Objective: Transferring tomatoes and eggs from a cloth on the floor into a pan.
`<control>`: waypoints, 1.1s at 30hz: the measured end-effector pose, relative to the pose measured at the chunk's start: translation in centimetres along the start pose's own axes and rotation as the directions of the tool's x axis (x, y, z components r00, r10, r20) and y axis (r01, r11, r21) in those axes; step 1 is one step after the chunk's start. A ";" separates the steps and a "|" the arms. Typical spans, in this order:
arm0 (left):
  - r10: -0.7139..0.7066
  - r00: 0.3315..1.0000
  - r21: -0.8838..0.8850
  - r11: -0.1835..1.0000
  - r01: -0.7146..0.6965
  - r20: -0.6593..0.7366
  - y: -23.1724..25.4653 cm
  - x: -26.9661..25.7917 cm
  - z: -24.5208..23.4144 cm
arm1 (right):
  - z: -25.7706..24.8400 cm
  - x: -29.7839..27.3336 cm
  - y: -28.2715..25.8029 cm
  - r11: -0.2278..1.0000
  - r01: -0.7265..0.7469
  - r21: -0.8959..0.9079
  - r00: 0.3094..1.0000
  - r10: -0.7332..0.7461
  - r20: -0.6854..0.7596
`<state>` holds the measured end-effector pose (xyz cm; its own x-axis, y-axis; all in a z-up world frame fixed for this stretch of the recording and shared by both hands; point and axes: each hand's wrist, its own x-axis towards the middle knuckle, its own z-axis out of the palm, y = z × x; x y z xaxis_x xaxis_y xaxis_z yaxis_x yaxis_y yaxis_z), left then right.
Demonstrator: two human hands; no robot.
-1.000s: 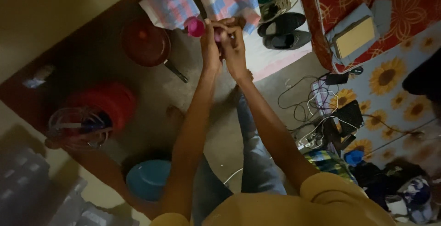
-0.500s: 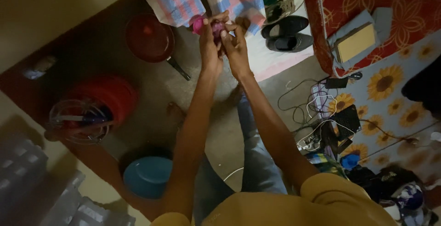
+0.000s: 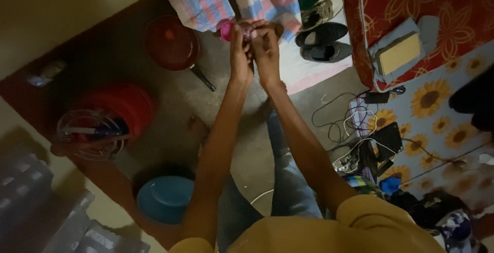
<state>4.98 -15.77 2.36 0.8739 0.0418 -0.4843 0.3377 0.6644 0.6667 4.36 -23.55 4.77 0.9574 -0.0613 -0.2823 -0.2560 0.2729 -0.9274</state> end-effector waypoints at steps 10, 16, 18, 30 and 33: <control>0.229 0.966 -0.156 0.965 -0.209 0.124 1.6 -0.1 -0.3 | 0.9 -0.5 0.4 0.967 0.207 -0.150 0.978 -0.204 0.034; 0.207 0.968 -0.148 0.971 -0.186 0.140 1.7 0.1 -0.4 | 1.5 -0.6 -0.4 0.975 0.163 -0.152 0.986 -0.167 -0.018; 0.245 0.947 -0.205 0.957 -0.203 0.207 2.6 -0.6 0.2 | 0.9 -0.2 -0.1 0.977 0.091 -0.194 0.995 -0.095 -0.013; 0.184 0.952 -0.219 0.967 -0.131 0.245 2.7 -1.9 0.3 | 2.2 0.3 -1.2 0.998 0.010 -0.061 0.994 -0.017 -0.106; 0.189 0.941 -0.199 0.971 -0.136 0.281 1.4 -1.5 -0.4 | 0.3 0.6 2.0 1.000 0.029 -0.011 0.989 -0.030 -0.143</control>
